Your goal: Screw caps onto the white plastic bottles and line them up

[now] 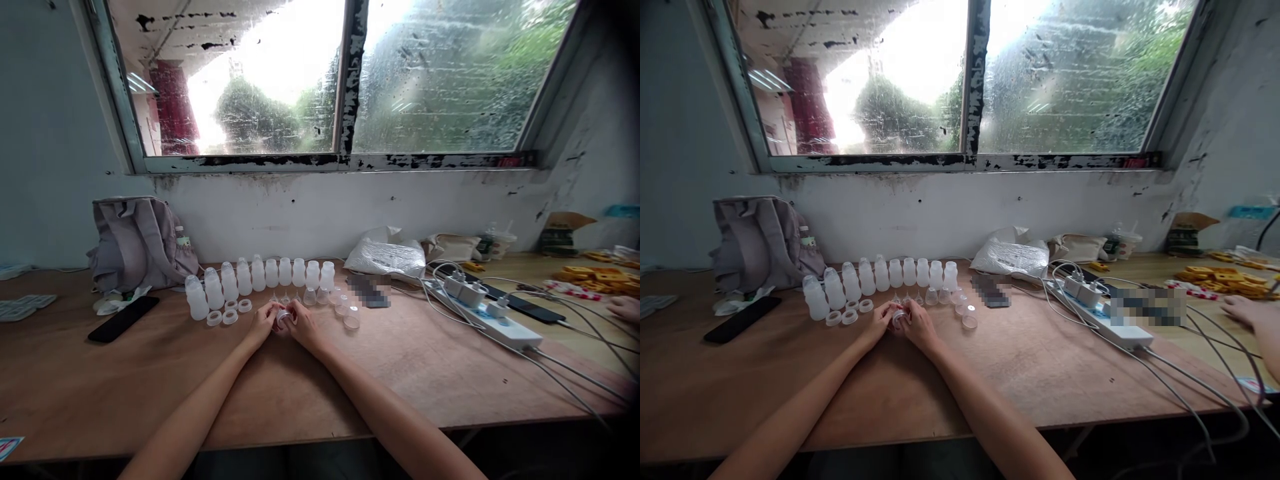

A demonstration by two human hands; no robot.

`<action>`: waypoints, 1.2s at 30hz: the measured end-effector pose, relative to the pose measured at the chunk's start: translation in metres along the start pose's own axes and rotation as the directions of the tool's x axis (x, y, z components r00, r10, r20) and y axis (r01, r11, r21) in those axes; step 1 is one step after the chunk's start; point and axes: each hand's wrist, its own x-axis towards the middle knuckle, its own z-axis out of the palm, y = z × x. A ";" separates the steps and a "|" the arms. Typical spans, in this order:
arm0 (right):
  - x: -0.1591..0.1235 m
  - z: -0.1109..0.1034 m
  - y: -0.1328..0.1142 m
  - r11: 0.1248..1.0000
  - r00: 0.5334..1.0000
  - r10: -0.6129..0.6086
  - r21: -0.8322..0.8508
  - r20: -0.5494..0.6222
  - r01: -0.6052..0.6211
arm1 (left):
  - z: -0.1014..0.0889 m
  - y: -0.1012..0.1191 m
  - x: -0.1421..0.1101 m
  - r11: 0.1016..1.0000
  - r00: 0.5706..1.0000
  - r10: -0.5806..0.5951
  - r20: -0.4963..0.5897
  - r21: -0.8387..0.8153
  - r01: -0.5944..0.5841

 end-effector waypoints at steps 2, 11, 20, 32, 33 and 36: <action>0.001 0.001 0.004 0.998 0.999 0.053 0.018 -0.010 -0.052 | 0.003 0.001 -0.001 0.997 0.999 -0.037 -0.017 -0.071 0.036; 0.007 0.001 0.006 0.977 0.980 0.196 0.088 -0.041 -0.192 | 0.007 0.009 -0.007 0.998 0.996 -0.056 0.072 -0.012 0.057; 0.008 0.005 0.011 0.966 0.969 0.243 0.107 -0.047 -0.237 | 0.007 0.014 -0.010 0.995 0.993 -0.036 0.112 0.096 0.025; 0.007 -0.005 0.000 0.904 0.979 0.155 0.380 0.130 -0.193 | 0.003 0.008 -0.010 0.942 0.991 0.093 -0.091 0.331 -0.058; 0.007 -0.005 -0.001 0.868 0.973 0.162 0.445 0.164 -0.220 | 0.001 0.005 -0.008 0.952 0.992 0.075 -0.100 0.303 -0.041; 0.009 -0.007 -0.003 0.736 0.944 0.215 0.594 0.251 -0.325 | -0.002 -0.003 -0.001 0.994 0.998 -0.033 -0.053 0.104 0.038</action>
